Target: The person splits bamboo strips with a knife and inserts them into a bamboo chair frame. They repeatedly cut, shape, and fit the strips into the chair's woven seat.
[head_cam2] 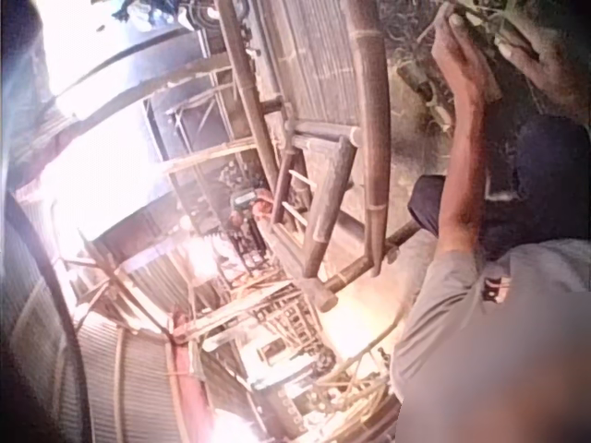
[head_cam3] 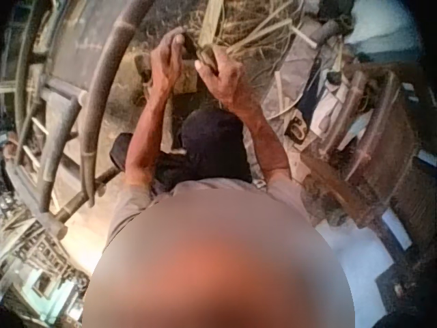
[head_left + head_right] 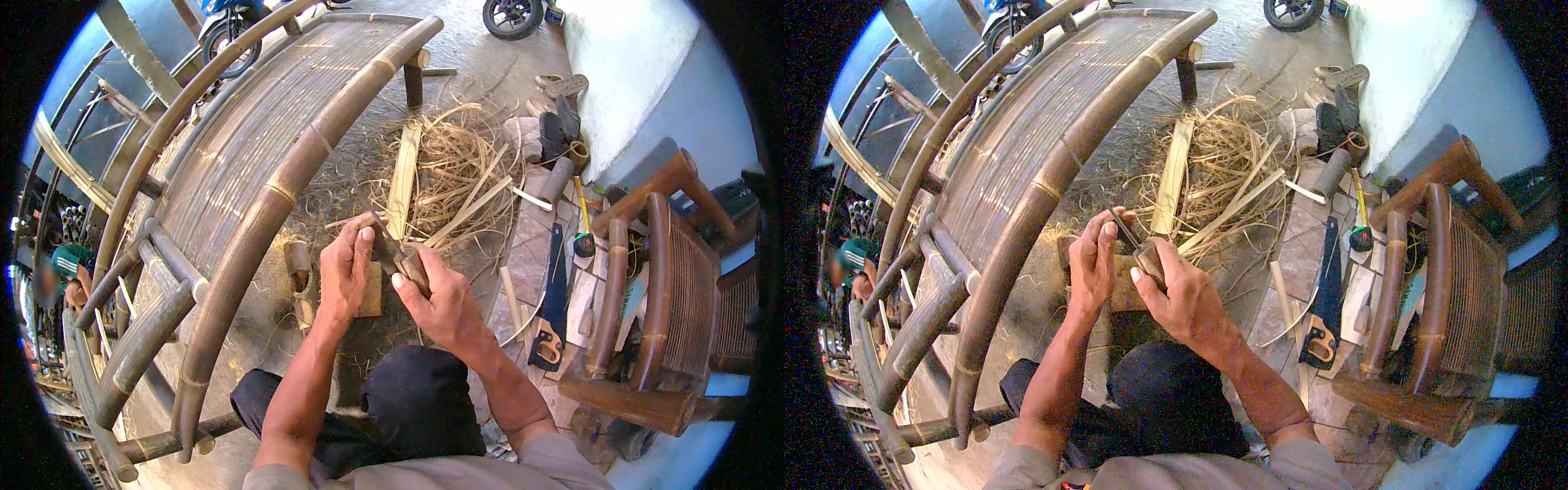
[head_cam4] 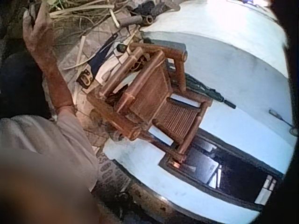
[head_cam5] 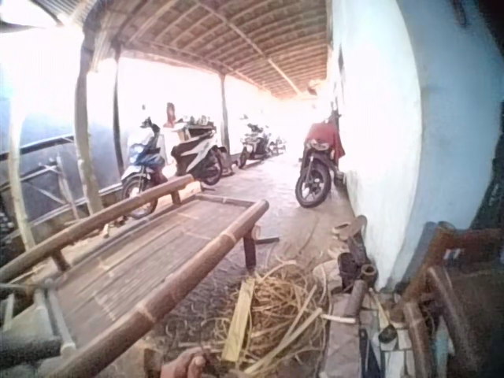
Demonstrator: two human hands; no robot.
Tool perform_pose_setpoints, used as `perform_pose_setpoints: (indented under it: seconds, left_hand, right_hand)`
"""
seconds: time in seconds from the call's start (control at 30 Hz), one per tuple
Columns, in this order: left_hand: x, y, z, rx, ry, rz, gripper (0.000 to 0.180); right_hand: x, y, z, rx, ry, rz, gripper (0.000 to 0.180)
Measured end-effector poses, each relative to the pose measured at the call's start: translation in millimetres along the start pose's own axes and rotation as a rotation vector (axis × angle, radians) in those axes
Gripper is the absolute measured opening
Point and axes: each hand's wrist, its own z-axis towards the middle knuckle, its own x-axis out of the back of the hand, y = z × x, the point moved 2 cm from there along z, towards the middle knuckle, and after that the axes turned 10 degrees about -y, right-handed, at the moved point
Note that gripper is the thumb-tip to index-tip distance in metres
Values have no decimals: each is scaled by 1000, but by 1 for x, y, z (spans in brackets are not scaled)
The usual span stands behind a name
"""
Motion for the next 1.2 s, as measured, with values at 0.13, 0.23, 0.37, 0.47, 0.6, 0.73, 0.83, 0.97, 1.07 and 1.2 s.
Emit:
perform_pose_setpoints:
  seconds: [0.13, 0.23, 0.37, 0.47, 0.6, 0.73, 0.83, 0.97, 1.07, 1.2]
  left_hand:
    - [2, 6, -4, 0, -32, -31, 33]
    - [3, 7, -6, 1, -38, -52, 34]
    - [3, 3, -7, -10, -50, -85, 35]
    - [4, 0, -5, -10, -71, -137, 36]
    - [5, -3, -3, 9, -94, -167, 37]
    - [6, -4, -3, 22, -134, -169, 43]
    - [8, -3, -1, 23, -126, -180, 43]
    - [7, 0, 2, 25, -138, -152, 41]
    - [5, -2, 1, 26, -119, -164, 37]
    - [5, -5, 4, 20, -154, -165, 36]
  right_hand:
    - [-10, 8, 3, 84, 50, -102, 46]
    - [-14, 14, 2, 87, 53, -172, 50]
    - [-16, 16, -2, 78, 57, -264, 53]
    - [-16, 15, -3, 99, 88, -301, 54]
    - [-17, 15, -3, 105, 79, -323, 54]
    - [-17, 18, -3, 108, 67, -274, 54]
    - [-16, 18, -3, 113, 57, -249, 54]
    - [-15, 15, -2, 60, 25, -237, 52]
    - [-10, 11, -2, 38, 11, -126, 42]
    - [-1, 6, -4, -5, -24, -111, 39]
